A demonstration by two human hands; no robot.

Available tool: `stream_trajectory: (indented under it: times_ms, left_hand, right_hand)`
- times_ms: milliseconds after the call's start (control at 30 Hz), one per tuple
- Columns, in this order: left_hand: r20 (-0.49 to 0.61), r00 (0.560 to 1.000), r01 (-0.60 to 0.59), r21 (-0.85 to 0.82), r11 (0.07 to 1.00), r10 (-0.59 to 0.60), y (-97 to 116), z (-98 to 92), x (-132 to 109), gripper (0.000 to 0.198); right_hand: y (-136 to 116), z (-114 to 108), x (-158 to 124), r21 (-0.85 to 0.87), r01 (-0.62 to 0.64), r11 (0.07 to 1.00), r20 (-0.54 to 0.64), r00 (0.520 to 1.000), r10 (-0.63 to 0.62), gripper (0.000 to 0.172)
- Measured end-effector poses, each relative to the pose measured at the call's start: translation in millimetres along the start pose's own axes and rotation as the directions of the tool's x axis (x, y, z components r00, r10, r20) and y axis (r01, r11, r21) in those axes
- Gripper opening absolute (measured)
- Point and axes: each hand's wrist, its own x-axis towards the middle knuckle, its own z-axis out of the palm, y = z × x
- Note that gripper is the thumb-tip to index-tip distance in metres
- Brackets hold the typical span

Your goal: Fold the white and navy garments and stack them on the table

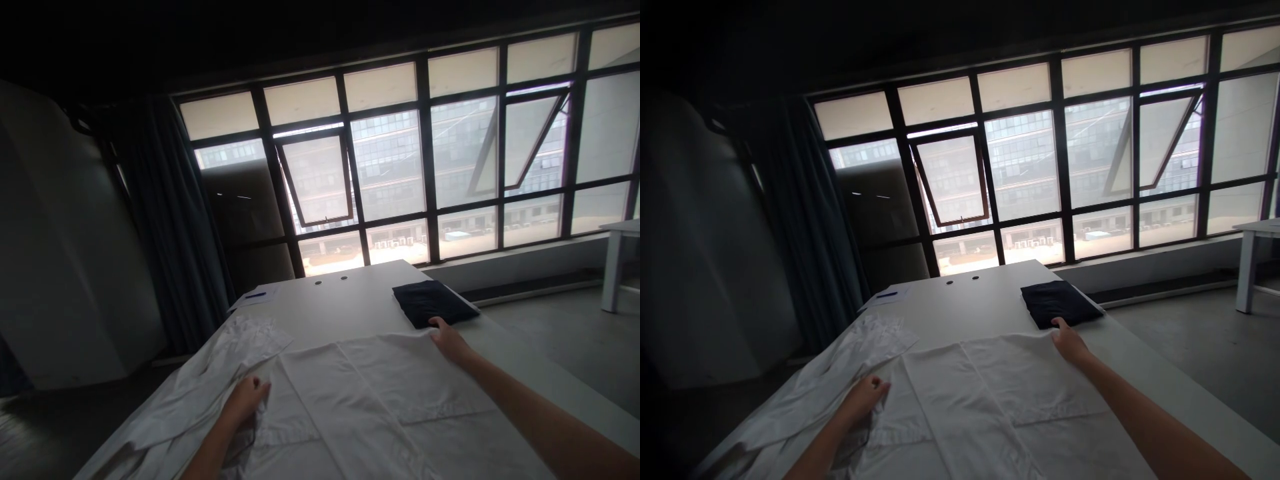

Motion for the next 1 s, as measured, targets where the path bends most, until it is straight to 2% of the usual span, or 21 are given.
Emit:
stream_trajectory:
  times_ms: [133,267,367,500,667,767,833,900,933,1000]
  left_hand:
    - [-0.004,0.997,-0.071,0.022,0.997,0.071,-1,0.9,-4,0.018]
    - [-0.071,0.991,-0.111,0.041,0.993,0.114,0,-2.9,-7,0.015]
    - [-0.118,0.983,-0.132,0.051,0.990,0.137,5,-7.1,-8,0.016]
    - [-0.165,0.979,-0.114,0.058,0.992,0.122,22,-11.0,-5,0.016]
    - [-0.205,0.977,-0.041,0.067,0.997,0.054,56,-18.4,12,0.015]
    - [-0.227,0.974,0.018,0.086,0.996,0.002,83,-22.0,21,0.021]
    - [-0.226,0.974,0.027,0.109,0.994,-0.002,106,-18.5,21,0.031]
    - [-0.188,0.979,-0.047,0.137,0.989,0.073,131,-7.1,12,0.041]
    - [-0.148,0.978,-0.122,0.148,0.981,0.144,143,1.6,3,0.044]
    - [-0.031,0.953,-0.293,0.154,0.944,0.301,166,23.1,-21,0.048]
  right_hand:
    - [-1,4,-9,0.015,0.184,0.983,-0.029,0.983,-0.184,0.047]
    - [-1,0,-20,0.026,0.315,0.949,-0.086,0.946,-0.312,0.056]
    - [-4,-5,-18,-0.032,0.333,0.942,-0.143,0.932,-0.334,0.058]
    - [-13,-14,2,-0.114,0.298,0.948,-0.173,0.934,-0.314,0.057]
    - [-32,-30,42,-0.154,0.227,0.962,-0.168,0.953,-0.252,0.058]
    - [-52,-33,52,-0.192,0.148,0.970,-0.199,0.962,-0.186,0.063]
    - [-73,-25,43,-0.217,0.113,0.970,-0.227,0.960,-0.163,0.067]
    - [-98,-9,20,-0.239,0.156,0.958,-0.192,0.960,-0.204,0.066]
    - [-111,2,4,-0.252,0.251,0.935,-0.075,0.958,-0.277,0.063]
    - [-133,25,-35,-0.226,0.363,0.904,0.066,0.932,-0.358,0.051]
